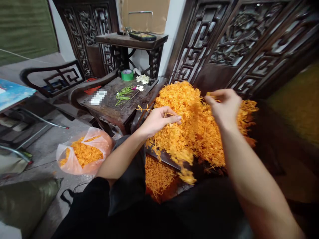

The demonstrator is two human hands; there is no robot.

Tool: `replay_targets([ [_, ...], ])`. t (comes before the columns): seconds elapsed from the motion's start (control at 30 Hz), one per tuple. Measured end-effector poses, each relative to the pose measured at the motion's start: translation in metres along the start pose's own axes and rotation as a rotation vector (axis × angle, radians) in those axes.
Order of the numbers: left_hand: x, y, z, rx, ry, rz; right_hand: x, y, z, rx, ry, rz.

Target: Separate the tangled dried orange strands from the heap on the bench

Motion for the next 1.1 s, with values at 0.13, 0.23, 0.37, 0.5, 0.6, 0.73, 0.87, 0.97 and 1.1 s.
replay_targets([
  [0.13,0.006,0.003,-0.008,-0.068,-0.009,0.061,0.030,0.066,0.006,0.215,-0.250,0.256],
  [0.23,0.005,-0.002,-0.003,-0.112,-0.048,0.118,0.032,0.104,0.012,0.508,-0.349,0.402],
  [0.37,0.003,-0.012,0.002,-0.181,-0.056,0.178,0.052,0.078,0.019,0.438,-0.440,0.445],
  [0.5,0.007,-0.012,-0.001,-0.200,-0.055,0.134,0.112,0.018,0.054,0.257,-0.442,0.154],
  [0.6,0.007,-0.011,-0.002,-0.196,0.011,0.042,0.131,0.016,0.091,0.511,-0.161,-0.122],
  [0.73,-0.004,-0.011,0.005,-0.224,0.114,-0.164,0.122,0.037,0.133,0.817,0.219,-0.453],
  [0.87,-0.006,0.001,0.009,-0.113,0.063,-0.301,0.107,0.042,0.138,0.843,0.284,-0.515],
  [0.97,-0.007,0.009,0.009,-0.038,0.060,-0.308,0.105,0.041,0.138,0.881,0.258,-0.492],
  [1.1,-0.010,0.005,0.012,-0.016,0.059,-0.563,0.098,0.027,0.126,0.802,0.203,-0.299],
])
Point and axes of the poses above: each hand's wrist, its own z-axis away from the middle knuckle, its own y-axis out of the palm, x = y × z, the point moved 8 cm from there along -z, towards the middle knuckle
